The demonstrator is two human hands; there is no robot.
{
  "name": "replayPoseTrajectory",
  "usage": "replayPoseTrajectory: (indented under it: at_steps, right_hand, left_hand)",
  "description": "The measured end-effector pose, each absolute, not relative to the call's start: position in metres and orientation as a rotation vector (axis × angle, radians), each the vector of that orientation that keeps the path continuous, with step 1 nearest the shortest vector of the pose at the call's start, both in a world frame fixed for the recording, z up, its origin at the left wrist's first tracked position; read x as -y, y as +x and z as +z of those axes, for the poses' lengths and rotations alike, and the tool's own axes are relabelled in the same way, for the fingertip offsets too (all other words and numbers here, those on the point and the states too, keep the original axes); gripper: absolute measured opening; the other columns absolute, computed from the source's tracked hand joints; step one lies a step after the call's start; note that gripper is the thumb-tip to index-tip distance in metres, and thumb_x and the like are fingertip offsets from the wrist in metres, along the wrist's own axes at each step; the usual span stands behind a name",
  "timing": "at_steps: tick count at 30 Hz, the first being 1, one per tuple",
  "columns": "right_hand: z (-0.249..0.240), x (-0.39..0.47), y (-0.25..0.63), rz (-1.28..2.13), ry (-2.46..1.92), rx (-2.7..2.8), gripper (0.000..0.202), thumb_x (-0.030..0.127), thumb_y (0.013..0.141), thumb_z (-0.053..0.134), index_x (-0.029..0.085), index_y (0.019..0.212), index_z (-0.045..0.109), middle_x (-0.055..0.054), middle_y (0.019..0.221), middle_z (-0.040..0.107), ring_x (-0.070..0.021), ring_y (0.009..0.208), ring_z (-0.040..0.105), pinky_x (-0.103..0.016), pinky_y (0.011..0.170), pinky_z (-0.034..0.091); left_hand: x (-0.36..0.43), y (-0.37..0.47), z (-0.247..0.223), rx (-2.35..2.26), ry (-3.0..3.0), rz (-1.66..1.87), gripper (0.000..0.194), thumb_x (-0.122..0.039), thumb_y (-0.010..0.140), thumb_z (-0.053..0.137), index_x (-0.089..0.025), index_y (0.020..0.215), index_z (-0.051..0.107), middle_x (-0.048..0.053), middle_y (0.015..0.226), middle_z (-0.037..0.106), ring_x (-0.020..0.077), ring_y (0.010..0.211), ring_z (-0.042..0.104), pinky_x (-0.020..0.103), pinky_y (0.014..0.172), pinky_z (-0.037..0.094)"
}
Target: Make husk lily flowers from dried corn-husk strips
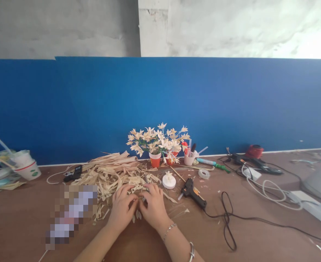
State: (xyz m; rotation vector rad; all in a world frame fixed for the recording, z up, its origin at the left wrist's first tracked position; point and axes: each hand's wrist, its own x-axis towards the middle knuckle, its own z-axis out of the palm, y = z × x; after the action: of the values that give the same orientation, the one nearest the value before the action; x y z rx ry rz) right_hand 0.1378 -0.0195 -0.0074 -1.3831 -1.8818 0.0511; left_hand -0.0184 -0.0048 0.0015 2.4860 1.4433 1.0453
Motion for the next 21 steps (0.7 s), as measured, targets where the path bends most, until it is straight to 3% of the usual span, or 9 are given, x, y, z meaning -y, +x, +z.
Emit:
replayPoseTrajectory:
  at_steps: [3, 8, 12, 16, 21]
  right_hand:
    - [-0.006, 0.022, 0.129, 0.025, -1.400, 1.900, 0.012, 0.011, 0.072, 0.056, 0.022, 0.075, 0.061, -0.005, 0.107, 0.058, -0.0227, 0.104, 0.048, -0.036, 0.083, 0.033]
    - [-0.004, 0.020, 0.128, -0.034, -1.495, 1.768, 0.014, 0.007, 0.070, 0.055, 0.020, 0.064, 0.055, -0.003, 0.094, 0.063, -0.0210, 0.093, 0.052, -0.037, 0.082, 0.032]
    - [-0.005, 0.017, 0.141, -0.051, -1.584, 1.676, 0.013, 0.008, 0.070, 0.052, 0.020, 0.068, 0.058, -0.005, 0.099, 0.062, -0.0231, 0.097, 0.051, -0.038, 0.082, 0.032]
    - [-0.005, 0.019, 0.142, 0.000, -1.447, 1.832, 0.027, 0.011, 0.069, 0.055, 0.023, 0.093, 0.060, -0.006, 0.112, 0.056, -0.0242, 0.106, 0.046, -0.038, 0.086, 0.032]
    - [-0.003, 0.023, 0.129, 0.026, -1.383, 1.892, 0.011, 0.011, 0.072, 0.055, 0.021, 0.071, 0.057, -0.005, 0.107, 0.058, -0.0226, 0.104, 0.047, -0.038, 0.087, 0.030]
  left_hand:
    - [0.008, -0.016, 0.004, -1.421, 2.512, 1.059, 0.015, -0.015, 0.078, 0.052, -0.022, 0.071, 0.062, 0.006, 0.114, 0.056, 0.0262, 0.116, 0.041, 0.049, 0.095, 0.031]
    - [0.009, -0.013, 0.004, -1.503, 2.488, 1.093, 0.015, -0.012, 0.074, 0.053, -0.020, 0.061, 0.057, 0.006, 0.114, 0.057, 0.0273, 0.115, 0.043, 0.048, 0.094, 0.032]
    - [0.005, -0.017, 0.002, -1.552, 2.479, 1.104, 0.016, -0.015, 0.077, 0.052, -0.021, 0.064, 0.059, 0.006, 0.115, 0.057, 0.0287, 0.114, 0.043, 0.049, 0.091, 0.034]
    - [0.005, -0.017, 0.003, -1.494, 2.533, 1.076, 0.015, -0.016, 0.079, 0.051, -0.022, 0.071, 0.062, 0.006, 0.116, 0.056, 0.0281, 0.116, 0.042, 0.048, 0.092, 0.033]
    - [0.010, -0.013, 0.005, -1.483, 2.567, 1.051, 0.011, -0.016, 0.076, 0.053, -0.021, 0.069, 0.061, 0.007, 0.117, 0.055, 0.0284, 0.117, 0.041, 0.049, 0.094, 0.032]
